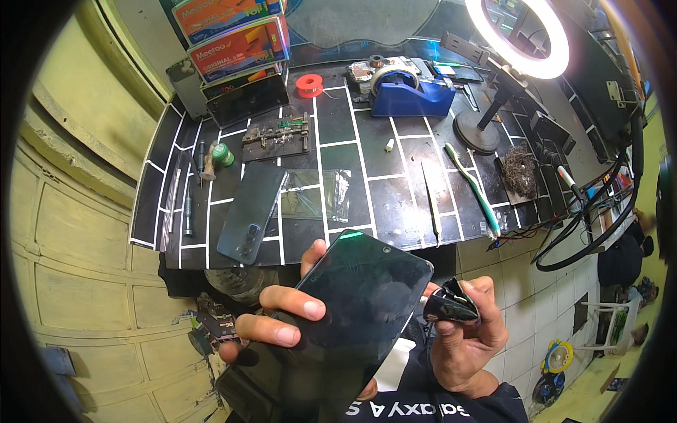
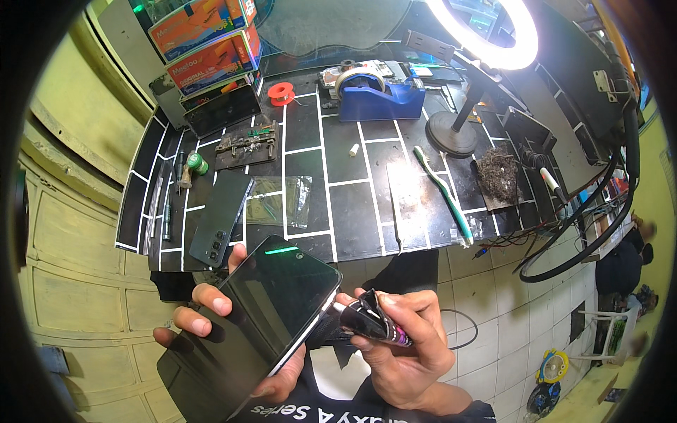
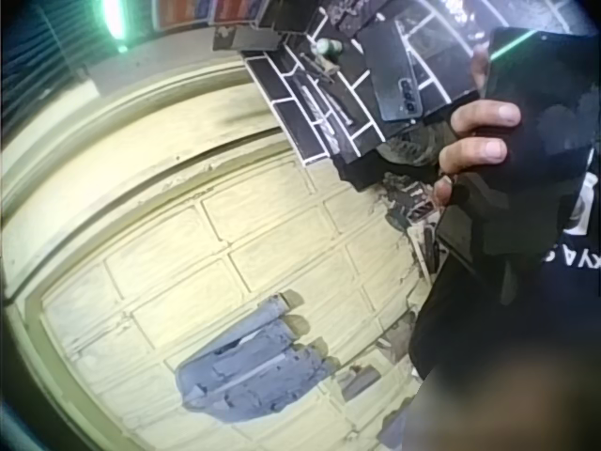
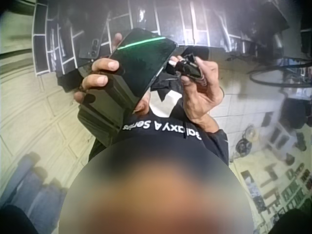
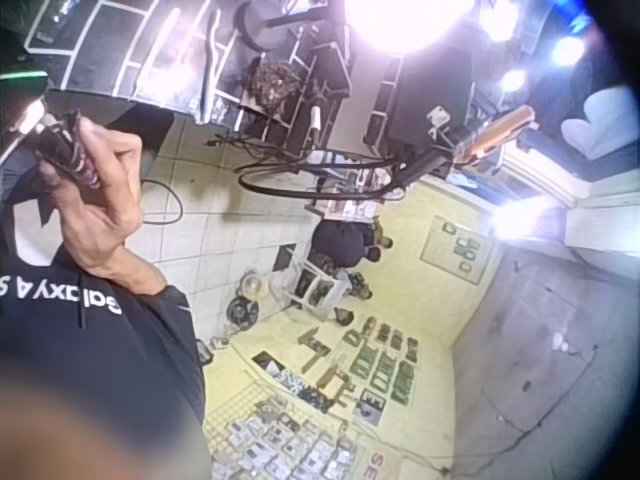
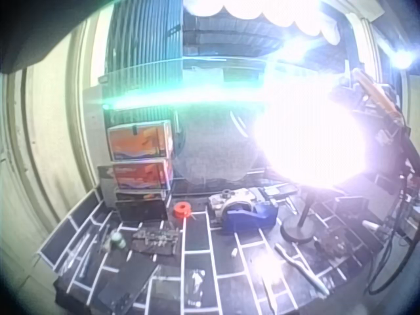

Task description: The person applies adhesive from a small tube along the edges of a disassembled smartphone. They hold the phone with one hand and squeeze the tube with the other, moving along the perimeter to coat the frame. The phone remains open during the process.

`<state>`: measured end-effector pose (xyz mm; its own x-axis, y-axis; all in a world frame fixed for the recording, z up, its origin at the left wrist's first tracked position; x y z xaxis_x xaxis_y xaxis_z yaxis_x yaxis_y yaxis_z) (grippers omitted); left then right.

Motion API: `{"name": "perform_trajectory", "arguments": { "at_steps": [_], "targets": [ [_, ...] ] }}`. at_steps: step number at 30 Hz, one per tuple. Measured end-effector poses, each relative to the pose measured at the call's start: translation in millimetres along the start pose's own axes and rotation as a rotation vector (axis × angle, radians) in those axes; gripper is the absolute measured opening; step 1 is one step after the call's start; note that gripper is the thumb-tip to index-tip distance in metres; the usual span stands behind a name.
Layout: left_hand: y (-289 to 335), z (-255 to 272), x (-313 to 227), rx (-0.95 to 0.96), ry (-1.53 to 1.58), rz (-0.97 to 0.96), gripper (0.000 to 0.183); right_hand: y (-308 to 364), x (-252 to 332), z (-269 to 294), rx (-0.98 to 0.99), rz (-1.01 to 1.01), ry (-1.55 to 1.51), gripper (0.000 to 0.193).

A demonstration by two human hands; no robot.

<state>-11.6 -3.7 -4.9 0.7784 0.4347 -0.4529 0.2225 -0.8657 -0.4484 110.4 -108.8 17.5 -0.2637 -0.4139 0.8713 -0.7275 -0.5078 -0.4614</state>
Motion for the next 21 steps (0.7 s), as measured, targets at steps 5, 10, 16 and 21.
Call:
{"name": "perform_trajectory", "arguments": {
  "at_steps": [5, 10, 16, 21],
  "targets": [
    [0.6, 0.2, 0.0, 0.0, 0.008, 0.007, 0.043, 1.0, -0.1, -0.6, -0.008, -0.009, -0.002, 0.046],
    [-0.5, 0.9, -2.0, 0.005, 0.001, -0.001, 0.044, 3.3, 0.3, -2.8, -0.018, -0.006, -0.011, 0.046],
    [0.3, 2.1, -1.9, 0.011, 0.01, 0.007, 0.044, 3.7, 0.0, -2.2, -0.024, -0.021, -0.03, 0.046],
    [-1.0, 2.3, -2.4, 0.015, 0.007, 0.005, 0.044, 4.1, 0.7, -2.4, -0.025, -0.016, -0.014, 0.046]
  ]
}}
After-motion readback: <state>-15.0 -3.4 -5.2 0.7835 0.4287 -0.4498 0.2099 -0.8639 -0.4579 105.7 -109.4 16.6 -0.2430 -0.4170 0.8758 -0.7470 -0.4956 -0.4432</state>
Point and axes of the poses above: each hand's wrist, its own y-axis away from the middle knuckle, its own z-axis out of the back of the hand, x = y × z, the point moved 2 cm from there along -y, towards the middle knuckle, and after that the axes turned 10 degrees about -x, right-handed, at the moved point
